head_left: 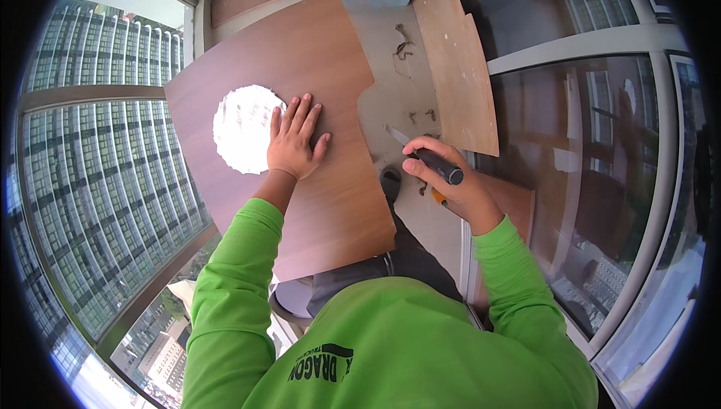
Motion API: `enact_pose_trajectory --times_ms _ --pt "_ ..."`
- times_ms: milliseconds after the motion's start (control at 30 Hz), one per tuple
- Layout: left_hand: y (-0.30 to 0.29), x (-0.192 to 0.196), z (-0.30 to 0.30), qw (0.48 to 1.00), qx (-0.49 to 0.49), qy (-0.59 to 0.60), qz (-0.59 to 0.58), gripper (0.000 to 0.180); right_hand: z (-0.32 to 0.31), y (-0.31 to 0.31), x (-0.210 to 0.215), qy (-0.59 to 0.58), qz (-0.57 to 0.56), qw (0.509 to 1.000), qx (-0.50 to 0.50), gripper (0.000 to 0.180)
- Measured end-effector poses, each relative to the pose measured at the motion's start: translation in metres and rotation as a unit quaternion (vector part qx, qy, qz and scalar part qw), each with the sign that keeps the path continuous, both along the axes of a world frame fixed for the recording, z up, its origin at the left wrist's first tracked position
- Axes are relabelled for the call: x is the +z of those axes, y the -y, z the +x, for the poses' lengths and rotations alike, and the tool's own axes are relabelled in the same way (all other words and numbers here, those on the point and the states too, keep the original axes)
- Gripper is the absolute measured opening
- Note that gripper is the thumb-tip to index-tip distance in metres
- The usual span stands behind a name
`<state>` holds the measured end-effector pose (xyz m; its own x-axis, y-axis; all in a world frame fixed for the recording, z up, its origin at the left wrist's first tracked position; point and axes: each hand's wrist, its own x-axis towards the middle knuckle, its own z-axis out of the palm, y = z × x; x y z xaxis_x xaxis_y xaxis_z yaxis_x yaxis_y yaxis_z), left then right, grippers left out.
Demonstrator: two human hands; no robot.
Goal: The person uses a chisel to carve a curved shape into a rectangular wooden board. They hold the board steady with their left hand while repeatedly striking the chisel with their right hand to remove wood shavings along the edge.
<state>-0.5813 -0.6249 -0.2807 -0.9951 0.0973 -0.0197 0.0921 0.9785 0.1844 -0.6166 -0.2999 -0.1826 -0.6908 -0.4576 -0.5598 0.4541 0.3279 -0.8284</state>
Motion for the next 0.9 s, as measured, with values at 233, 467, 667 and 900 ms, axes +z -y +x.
enact_pose_trajectory --times_ms 233,467,667,900 --pt "-0.002 -0.003 -0.005 1.0 -0.004 0.01 -0.001 0.062 -0.039 0.032 -0.05 -0.096 -0.157 0.982 -0.048 0.015" --pt "-0.002 0.0 -0.005 1.0 0.006 0.003 0.0 0.063 -0.068 0.097 -0.037 -0.133 -0.287 0.945 -0.082 0.039" --pt "0.002 -0.001 -0.003 1.0 0.01 -0.001 0.014 0.061 -0.07 0.13 -0.035 -0.131 -0.315 0.935 -0.099 0.055" --pt "0.004 -0.008 0.002 0.998 0.015 -0.034 0.044 0.06 -0.075 0.153 -0.045 -0.1 -0.262 0.942 -0.183 0.062"
